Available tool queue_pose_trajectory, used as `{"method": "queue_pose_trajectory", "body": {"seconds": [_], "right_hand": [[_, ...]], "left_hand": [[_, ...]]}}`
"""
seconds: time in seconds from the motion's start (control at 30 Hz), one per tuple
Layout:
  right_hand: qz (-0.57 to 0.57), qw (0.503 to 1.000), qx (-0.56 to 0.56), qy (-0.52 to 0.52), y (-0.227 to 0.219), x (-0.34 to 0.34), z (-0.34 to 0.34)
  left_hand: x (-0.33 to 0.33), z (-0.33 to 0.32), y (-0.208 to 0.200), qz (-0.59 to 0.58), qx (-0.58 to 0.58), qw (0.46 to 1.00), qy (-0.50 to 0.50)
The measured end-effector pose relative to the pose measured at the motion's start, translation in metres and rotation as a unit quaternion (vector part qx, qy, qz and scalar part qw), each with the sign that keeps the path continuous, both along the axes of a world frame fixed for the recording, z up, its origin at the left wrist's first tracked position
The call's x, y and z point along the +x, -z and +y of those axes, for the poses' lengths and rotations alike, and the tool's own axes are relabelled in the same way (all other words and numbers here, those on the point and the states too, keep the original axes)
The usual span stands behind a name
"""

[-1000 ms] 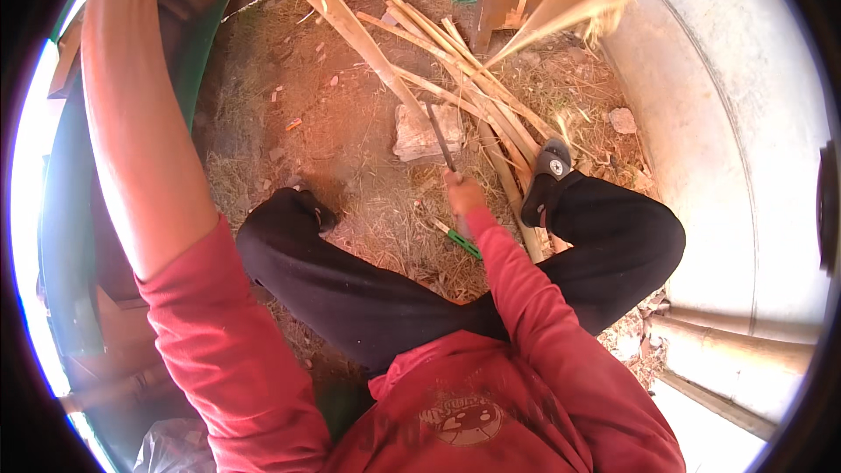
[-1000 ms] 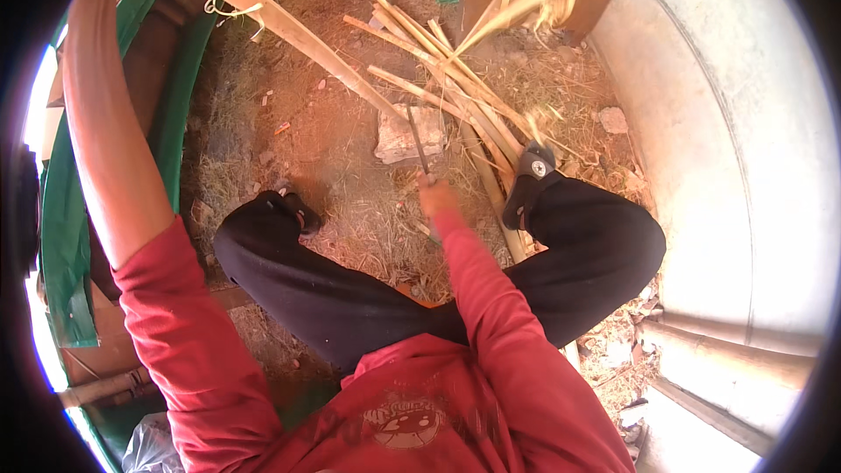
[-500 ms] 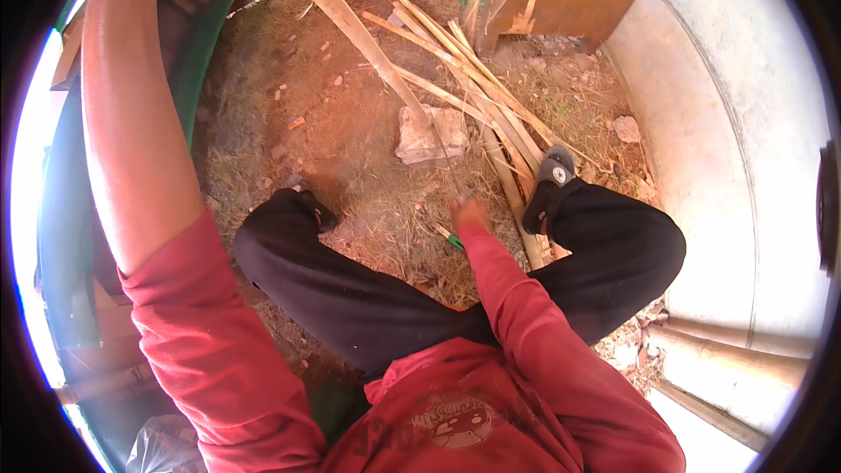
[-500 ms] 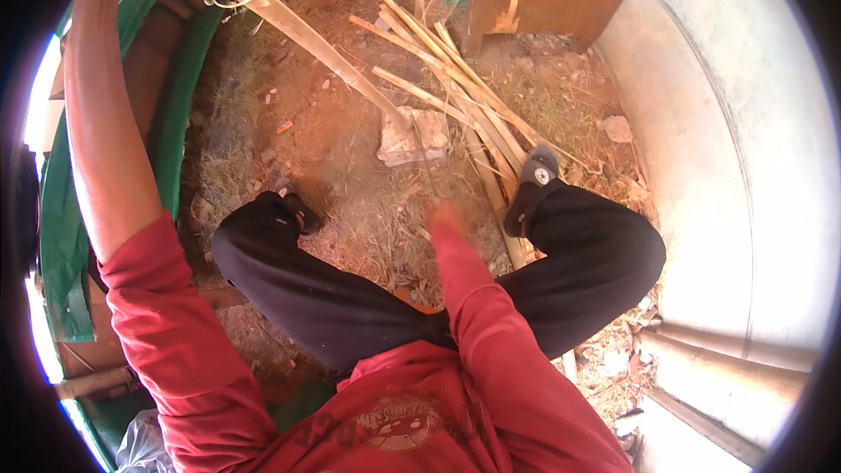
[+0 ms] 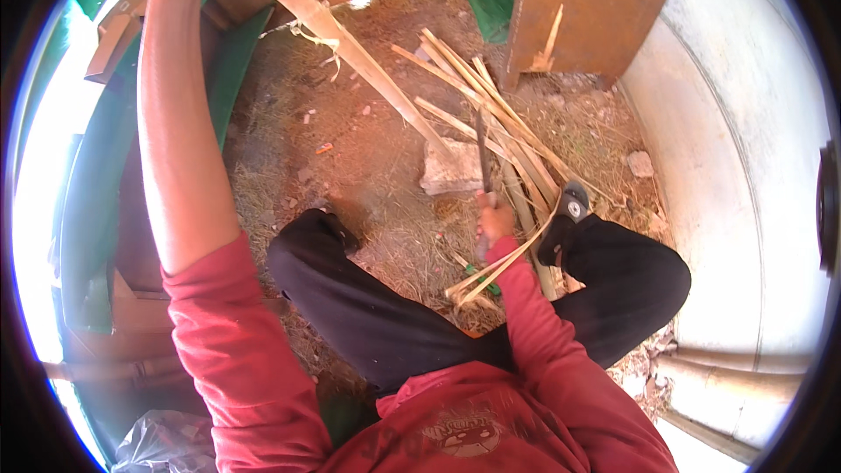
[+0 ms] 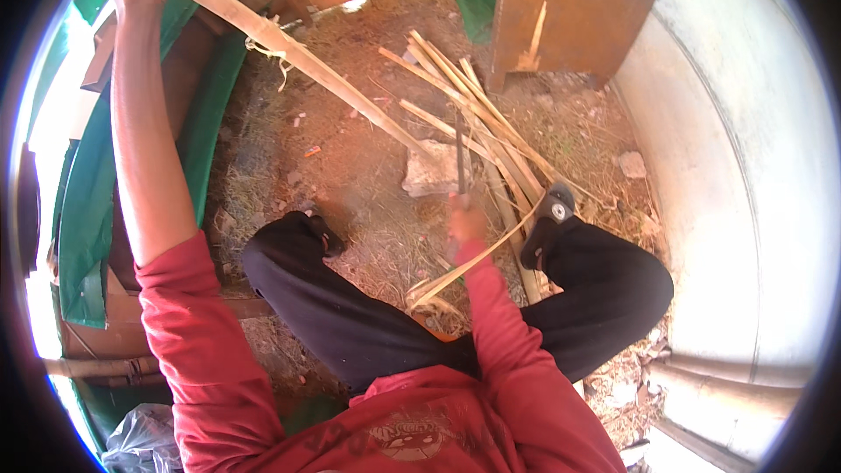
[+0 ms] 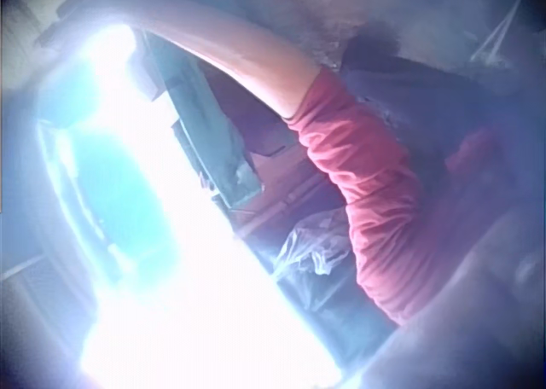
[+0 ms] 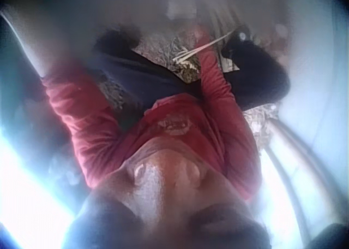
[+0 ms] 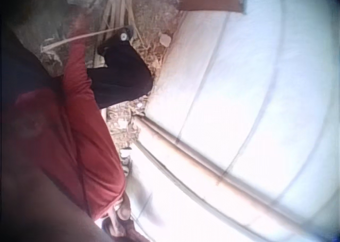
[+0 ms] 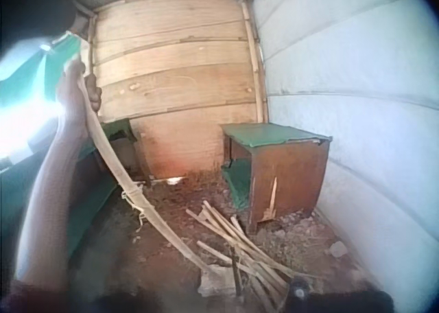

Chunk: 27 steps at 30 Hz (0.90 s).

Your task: The person sits on the ground and uses a knife to split and sharpen a long stick. They then switch to a green-handled tool to further refine the stick's edge.

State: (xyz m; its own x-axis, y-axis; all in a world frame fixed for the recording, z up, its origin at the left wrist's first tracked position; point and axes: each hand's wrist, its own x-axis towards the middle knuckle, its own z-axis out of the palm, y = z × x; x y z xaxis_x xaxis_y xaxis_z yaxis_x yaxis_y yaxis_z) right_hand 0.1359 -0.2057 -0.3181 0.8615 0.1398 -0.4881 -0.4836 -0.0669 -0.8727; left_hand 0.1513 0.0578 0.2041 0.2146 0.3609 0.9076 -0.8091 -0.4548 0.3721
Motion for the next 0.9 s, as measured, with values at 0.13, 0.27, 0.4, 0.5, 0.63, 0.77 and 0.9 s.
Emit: {"method": "queue_pose_trajectory", "body": {"seconds": [0.13,0.27,0.4,0.5,0.63,0.77,0.9], "right_hand": [[0.176,0.885,0.432,-0.012,-0.076,0.019,-0.019],[0.175,0.905,0.381,-0.066,-0.154,-0.028,-0.012],[0.165,0.928,0.308,-0.13,-0.159,-0.073,-0.029],[0.104,0.946,0.272,-0.143,-0.19,-0.086,-0.036],[-0.083,0.939,0.283,-0.179,-0.251,-0.096,-0.03],[-0.255,0.918,0.279,-0.12,-0.277,-0.104,-0.018],[-0.278,0.915,0.283,-0.075,-0.295,-0.112,-0.007]], "left_hand": [[-0.014,-0.007,0.008,-0.014,0.027,0.994,-0.108],[-0.007,0.023,0.003,0.039,0.017,0.963,-0.266],[-0.017,0.008,-0.001,0.121,0.012,0.974,-0.19],[-0.026,-0.019,0.009,0.156,0.066,0.959,-0.227],[-0.03,-0.002,-0.002,-0.006,0.164,0.873,-0.46],[-0.04,-0.025,0.0,0.069,0.167,0.915,-0.36],[-0.036,-0.024,0.004,0.027,0.178,0.865,-0.468]]}}
